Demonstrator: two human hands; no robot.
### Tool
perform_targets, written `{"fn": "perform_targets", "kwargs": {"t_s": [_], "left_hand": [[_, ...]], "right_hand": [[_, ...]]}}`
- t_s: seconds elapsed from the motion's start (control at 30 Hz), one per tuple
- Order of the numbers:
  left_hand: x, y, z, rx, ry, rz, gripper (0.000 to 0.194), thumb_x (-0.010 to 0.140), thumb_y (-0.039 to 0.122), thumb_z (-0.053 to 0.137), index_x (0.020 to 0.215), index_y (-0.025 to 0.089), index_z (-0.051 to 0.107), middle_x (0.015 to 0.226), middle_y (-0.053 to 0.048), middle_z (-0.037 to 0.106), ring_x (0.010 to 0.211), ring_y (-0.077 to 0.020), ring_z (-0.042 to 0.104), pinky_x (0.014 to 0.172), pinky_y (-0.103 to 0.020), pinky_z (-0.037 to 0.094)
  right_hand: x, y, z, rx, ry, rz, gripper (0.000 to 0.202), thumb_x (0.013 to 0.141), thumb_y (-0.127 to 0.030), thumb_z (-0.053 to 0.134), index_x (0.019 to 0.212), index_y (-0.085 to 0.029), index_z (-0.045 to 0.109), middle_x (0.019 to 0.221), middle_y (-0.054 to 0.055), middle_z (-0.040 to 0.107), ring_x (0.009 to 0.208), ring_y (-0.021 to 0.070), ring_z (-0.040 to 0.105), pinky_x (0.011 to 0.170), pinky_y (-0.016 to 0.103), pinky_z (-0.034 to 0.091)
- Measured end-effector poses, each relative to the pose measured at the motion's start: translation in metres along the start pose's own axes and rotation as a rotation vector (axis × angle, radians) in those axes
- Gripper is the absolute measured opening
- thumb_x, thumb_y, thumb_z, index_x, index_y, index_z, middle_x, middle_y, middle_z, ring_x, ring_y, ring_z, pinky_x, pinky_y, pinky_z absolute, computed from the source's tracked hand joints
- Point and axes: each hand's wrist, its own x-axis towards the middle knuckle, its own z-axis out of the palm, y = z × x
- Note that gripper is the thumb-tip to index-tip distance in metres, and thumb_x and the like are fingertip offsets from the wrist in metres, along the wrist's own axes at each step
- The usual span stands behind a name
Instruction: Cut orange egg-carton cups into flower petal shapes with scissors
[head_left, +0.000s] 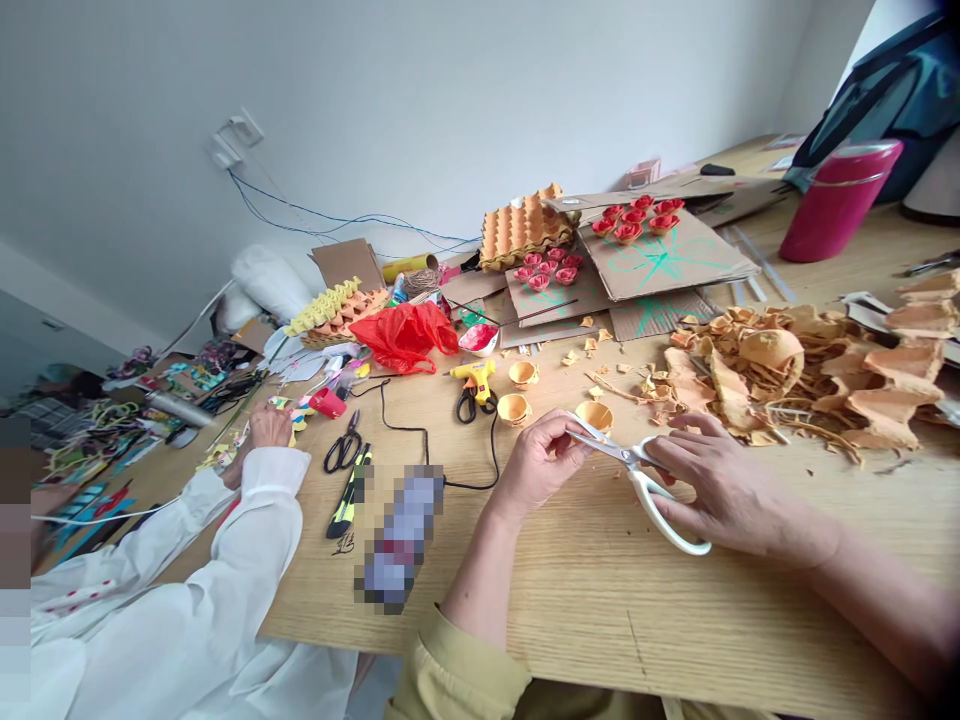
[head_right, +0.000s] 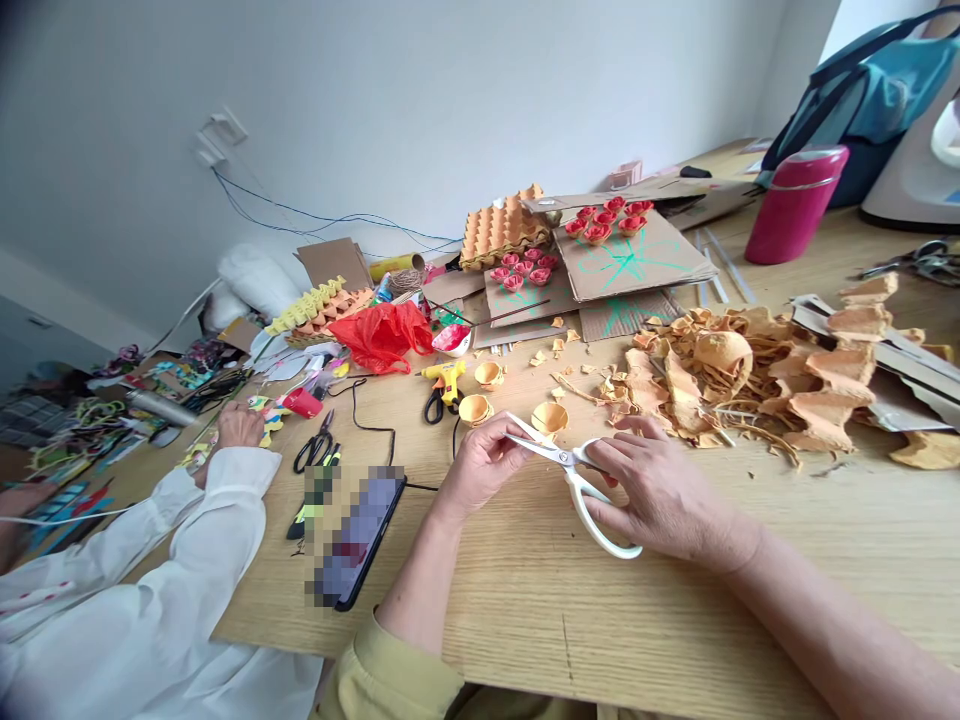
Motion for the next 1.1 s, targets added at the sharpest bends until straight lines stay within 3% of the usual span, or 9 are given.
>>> {"fn": "perform_targets", "kwargs": {"t_s": [0.27, 0.57, 0.9, 1.1], "left_hand": [[0.0, 0.001, -0.003, 0.078, -0.016, 0.065, 0.011, 0.086, 0.027, 0.066, 0.087, 0.016, 0.069, 0.081, -0.003, 0.056, 0.076, -0.0137, 0.05, 0.068, -0.026, 0.038], [0.0, 0.002, -0.004, 0.062, 0.028, -0.025, 0.015, 0.083, 0.03, 0.068, 0.081, 0.016, 0.065, 0.077, -0.002, 0.054, 0.072, -0.013, 0.047, 0.067, -0.026, 0.038], [0.001, -0.003, 0.004, -0.318, 0.032, -0.269, 0.029, 0.076, 0.04, 0.074, 0.083, 0.015, 0.064, 0.078, -0.001, 0.059, 0.073, -0.0111, 0.051, 0.073, -0.025, 0.042], [0.0, -0.005, 0.007, -0.363, 0.066, -0.261, 0.028, 0.075, 0.04, 0.075, 0.08, 0.014, 0.065, 0.084, -0.003, 0.062, 0.08, -0.0128, 0.053, 0.077, -0.026, 0.041]], "right_hand": [[-0.001, 0.003, 0.004, 0.034, -0.009, -0.007, 0.023, 0.092, -0.037, 0.055, 0.074, -0.024, 0.048, 0.067, -0.001, 0.059, 0.064, 0.0189, 0.057, 0.082, 0.041, 0.038], [-0.002, 0.004, 0.007, 0.031, 0.016, -0.034, 0.02, 0.097, -0.029, 0.047, 0.078, -0.024, 0.051, 0.065, -0.001, 0.062, 0.058, 0.0171, 0.058, 0.085, 0.04, 0.04], [0.002, 0.001, 0.001, 0.181, 0.089, 0.308, 0.031, 0.096, -0.04, 0.048, 0.07, -0.024, 0.049, 0.057, 0.0, 0.053, 0.058, 0.0185, 0.05, 0.056, 0.031, 0.04], [0.002, -0.002, -0.001, 0.353, 0.019, 0.34, 0.035, 0.098, -0.043, 0.044, 0.072, -0.022, 0.055, 0.061, 0.0, 0.058, 0.058, 0.0167, 0.052, 0.056, 0.03, 0.04]]}}
